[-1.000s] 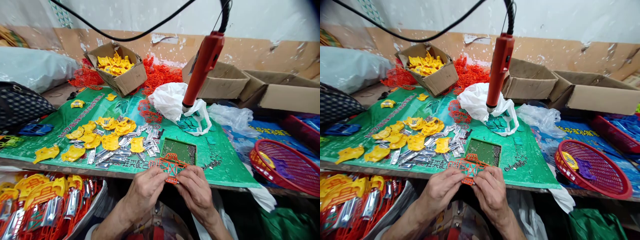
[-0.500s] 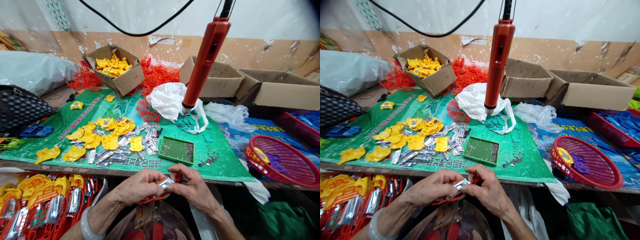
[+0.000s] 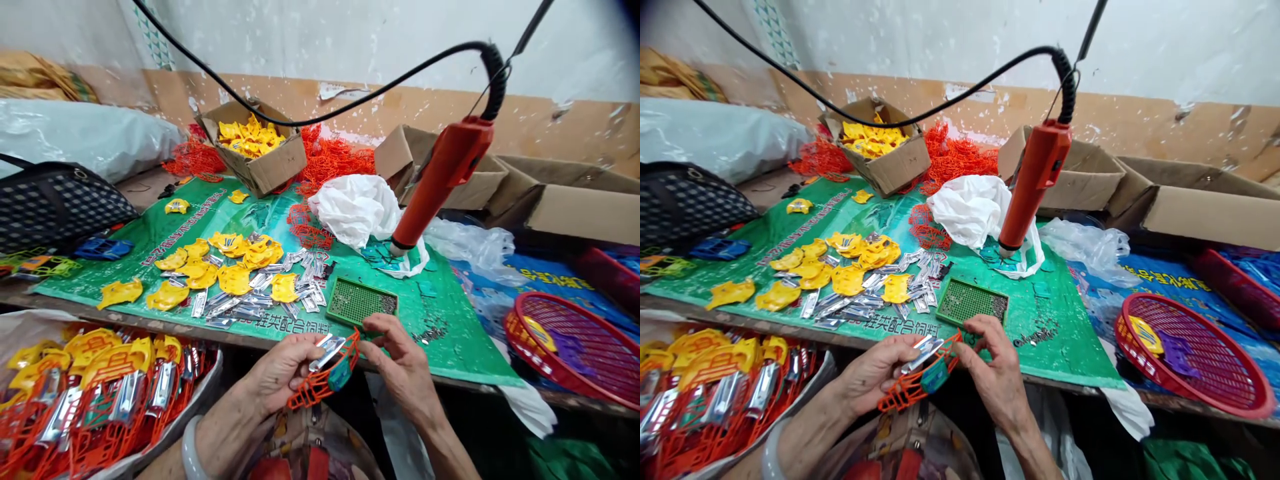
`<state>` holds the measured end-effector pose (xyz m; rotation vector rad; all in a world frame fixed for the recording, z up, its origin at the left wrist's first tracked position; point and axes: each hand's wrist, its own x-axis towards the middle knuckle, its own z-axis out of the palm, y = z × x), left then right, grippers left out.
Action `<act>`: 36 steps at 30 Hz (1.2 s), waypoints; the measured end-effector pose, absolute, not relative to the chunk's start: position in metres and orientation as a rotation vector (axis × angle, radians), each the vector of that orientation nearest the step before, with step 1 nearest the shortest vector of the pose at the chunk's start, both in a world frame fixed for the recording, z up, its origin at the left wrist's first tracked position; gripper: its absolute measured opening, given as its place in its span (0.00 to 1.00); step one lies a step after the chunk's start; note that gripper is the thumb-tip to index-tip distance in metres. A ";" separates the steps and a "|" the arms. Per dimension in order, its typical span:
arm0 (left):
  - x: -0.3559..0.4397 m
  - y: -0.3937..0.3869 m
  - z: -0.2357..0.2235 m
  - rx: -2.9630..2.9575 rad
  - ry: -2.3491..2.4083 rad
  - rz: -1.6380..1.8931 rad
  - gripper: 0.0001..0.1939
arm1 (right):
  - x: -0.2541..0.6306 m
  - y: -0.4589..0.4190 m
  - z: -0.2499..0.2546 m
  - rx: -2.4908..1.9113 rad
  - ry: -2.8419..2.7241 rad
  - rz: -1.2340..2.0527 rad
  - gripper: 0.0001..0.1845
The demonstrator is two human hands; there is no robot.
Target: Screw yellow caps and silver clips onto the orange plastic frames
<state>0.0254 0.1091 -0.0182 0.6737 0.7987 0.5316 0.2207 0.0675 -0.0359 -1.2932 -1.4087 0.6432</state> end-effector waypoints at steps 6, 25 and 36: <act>0.032 0.108 -0.019 0.562 0.807 0.585 0.09 | 0.215 0.047 -0.023 -1.285 -1.616 0.479 0.07; 0.046 0.101 -0.011 0.711 0.906 0.679 0.08 | 0.176 0.028 -0.002 -1.039 -2.023 -0.211 0.13; 0.051 0.098 -0.014 0.702 0.930 0.675 0.09 | 0.193 0.028 0.003 -1.051 -1.968 -0.050 0.11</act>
